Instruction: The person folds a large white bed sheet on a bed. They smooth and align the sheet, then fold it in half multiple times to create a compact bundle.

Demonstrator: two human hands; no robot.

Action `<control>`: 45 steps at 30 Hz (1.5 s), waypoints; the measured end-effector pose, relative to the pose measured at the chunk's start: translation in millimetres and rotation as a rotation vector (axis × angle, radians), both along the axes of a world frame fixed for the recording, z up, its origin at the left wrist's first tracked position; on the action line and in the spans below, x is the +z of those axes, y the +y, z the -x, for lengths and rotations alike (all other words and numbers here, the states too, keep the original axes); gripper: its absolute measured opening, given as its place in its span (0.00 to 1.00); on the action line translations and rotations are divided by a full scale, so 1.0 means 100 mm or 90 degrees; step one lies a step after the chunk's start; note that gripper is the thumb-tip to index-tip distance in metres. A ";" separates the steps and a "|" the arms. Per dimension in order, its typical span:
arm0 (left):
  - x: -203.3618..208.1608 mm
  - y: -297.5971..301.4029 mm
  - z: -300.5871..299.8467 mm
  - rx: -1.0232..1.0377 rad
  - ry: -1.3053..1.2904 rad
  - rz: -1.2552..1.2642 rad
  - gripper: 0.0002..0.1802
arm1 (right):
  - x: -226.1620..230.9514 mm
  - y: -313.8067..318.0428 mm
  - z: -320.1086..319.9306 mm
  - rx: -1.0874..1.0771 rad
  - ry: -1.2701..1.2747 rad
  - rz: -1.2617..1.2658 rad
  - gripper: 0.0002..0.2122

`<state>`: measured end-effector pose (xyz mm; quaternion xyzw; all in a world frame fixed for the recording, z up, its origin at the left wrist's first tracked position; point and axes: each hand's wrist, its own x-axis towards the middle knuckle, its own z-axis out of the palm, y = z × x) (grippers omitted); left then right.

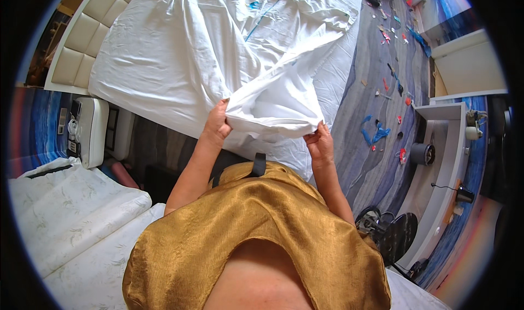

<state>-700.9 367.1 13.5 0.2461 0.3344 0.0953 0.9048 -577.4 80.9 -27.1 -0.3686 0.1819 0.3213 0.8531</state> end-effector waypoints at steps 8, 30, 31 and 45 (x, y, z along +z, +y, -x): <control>0.11 0.14 0.22 -0.255 0.191 -0.424 0.33 | -0.16 -0.46 -0.41 -0.121 0.011 -0.030 0.12; 0.25 0.05 -0.14 0.054 -0.156 0.100 0.21 | -0.50 -0.57 -0.05 0.293 -0.086 0.362 0.07; 0.31 0.02 -0.16 0.034 -0.171 0.099 0.22 | -0.52 -0.52 -0.01 0.304 -0.136 0.413 0.10; 0.52 -0.66 0.05 -0.341 -0.073 0.020 0.21 | 0.19 0.72 -0.24 0.372 -0.263 0.094 0.19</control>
